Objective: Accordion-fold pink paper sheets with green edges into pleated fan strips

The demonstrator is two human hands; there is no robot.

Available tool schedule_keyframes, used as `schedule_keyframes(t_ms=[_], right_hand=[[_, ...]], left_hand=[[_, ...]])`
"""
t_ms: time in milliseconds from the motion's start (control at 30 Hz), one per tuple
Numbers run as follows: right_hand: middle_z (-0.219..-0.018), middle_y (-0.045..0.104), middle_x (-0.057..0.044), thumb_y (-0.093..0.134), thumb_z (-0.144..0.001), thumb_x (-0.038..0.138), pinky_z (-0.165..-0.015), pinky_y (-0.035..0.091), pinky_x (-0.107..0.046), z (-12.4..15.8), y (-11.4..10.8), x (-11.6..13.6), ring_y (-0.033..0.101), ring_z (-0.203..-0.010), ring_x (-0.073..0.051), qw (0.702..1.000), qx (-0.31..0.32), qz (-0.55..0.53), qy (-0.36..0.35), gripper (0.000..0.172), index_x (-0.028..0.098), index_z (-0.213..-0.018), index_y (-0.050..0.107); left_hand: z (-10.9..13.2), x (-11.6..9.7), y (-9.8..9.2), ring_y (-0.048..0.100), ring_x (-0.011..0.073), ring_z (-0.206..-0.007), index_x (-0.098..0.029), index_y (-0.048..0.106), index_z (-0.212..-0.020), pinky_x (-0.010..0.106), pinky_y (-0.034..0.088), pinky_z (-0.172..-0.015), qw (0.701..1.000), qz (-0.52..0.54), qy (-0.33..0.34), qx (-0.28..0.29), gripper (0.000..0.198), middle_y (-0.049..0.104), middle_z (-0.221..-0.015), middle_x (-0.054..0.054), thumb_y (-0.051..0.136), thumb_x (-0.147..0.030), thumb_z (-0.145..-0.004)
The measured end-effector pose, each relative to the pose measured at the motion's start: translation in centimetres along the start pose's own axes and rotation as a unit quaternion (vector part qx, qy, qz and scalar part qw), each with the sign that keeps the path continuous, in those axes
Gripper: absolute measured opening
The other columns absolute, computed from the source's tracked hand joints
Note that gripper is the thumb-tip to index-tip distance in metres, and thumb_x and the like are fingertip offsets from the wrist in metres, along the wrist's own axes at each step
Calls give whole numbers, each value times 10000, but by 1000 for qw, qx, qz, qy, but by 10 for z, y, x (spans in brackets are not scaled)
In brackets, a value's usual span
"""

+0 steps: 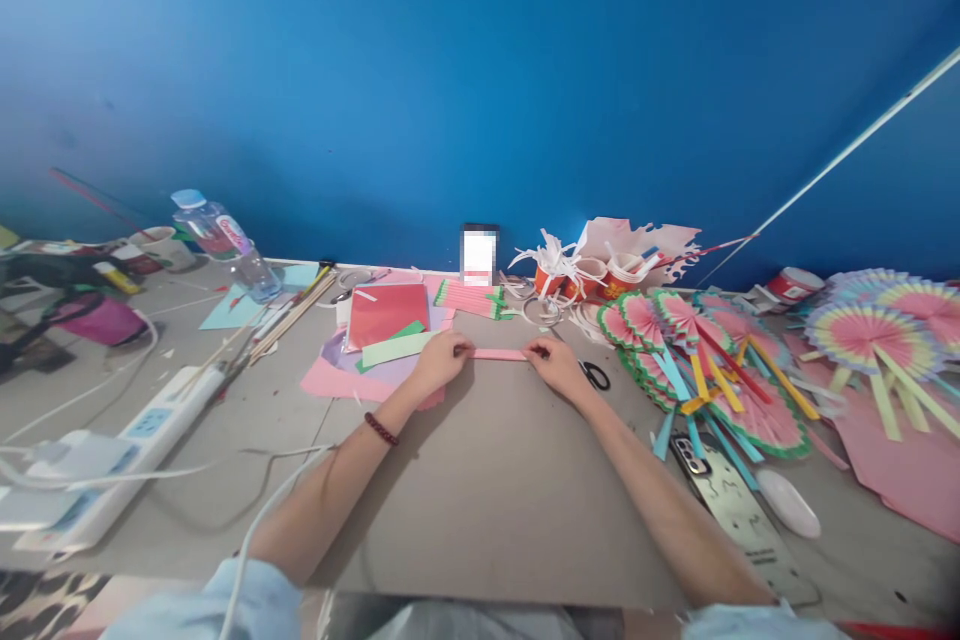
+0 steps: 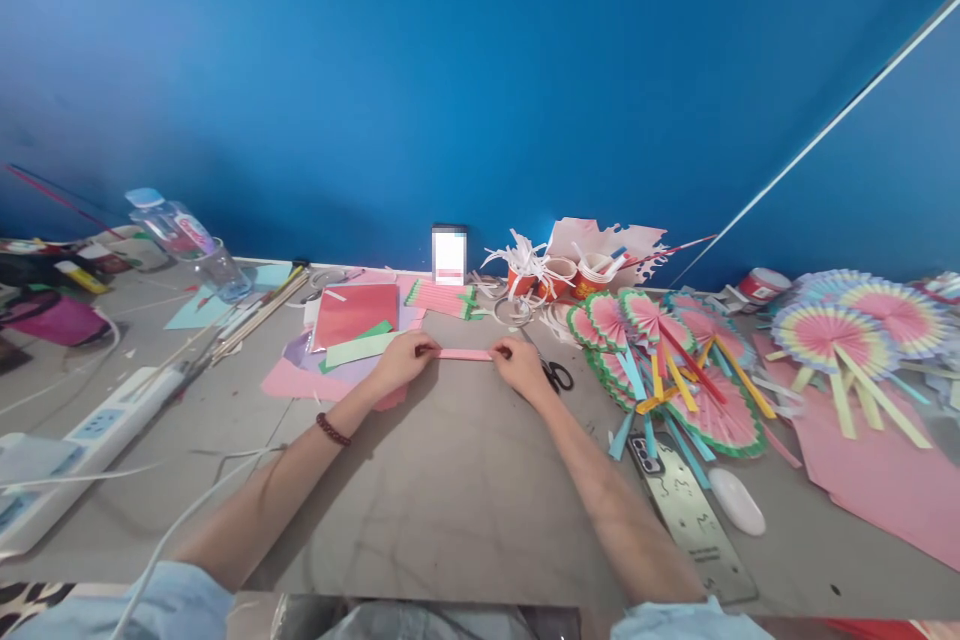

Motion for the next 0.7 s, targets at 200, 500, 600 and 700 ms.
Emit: schedule_keyframes(t_ms=[200, 500, 600, 700], right_hand=[[-703, 643, -25, 529, -712, 268, -654, 419, -277, -1, 0, 2, 553, -657, -164, 999, -7, 6, 34, 145, 197, -687, 653], [-696, 647, -23, 532, -716, 259, -650, 410, -263, -2, -2, 7, 552, -648, -155, 999, 7, 13, 48, 147, 188, -692, 659], [-695, 651, -24, 539, -720, 248, -657, 409, -263, -3, -2, 7, 555, -651, -156, 998, 3, 23, 61, 145, 189, -695, 669], [-694, 653, -23, 544, -722, 239, -651, 408, -258, -4, 0, 6, 555, -647, -154, 997, 0, 31, 65, 142, 189, -702, 676]], left_hand=[[-1, 0, 2, 597, 175, -752, -196, 679, -743, 280, 454, -700, 1000, -5, 9, 7, 192, 675, -793, 28, 507, -111, -756], [0, -6, -3, 597, 182, -805, -201, 656, -853, 268, 431, -691, 999, -14, -31, 28, 199, 681, -890, 30, 477, -150, -780], [-1, -6, -2, 594, 183, -781, -202, 658, -800, 268, 425, -676, 999, -17, -35, 36, 184, 680, -853, 29, 485, -150, -768], [-2, -5, -1, 594, 180, -772, -200, 659, -782, 265, 426, -673, 998, -15, -40, 38, 180, 680, -841, 30, 488, -147, -758]])
Point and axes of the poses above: each hand's wrist, its own z-axis away from the middle knuckle, its own y-axis out of the palm, x = y × z, the point moved 4 cm from there along -z, towards the middle knuckle
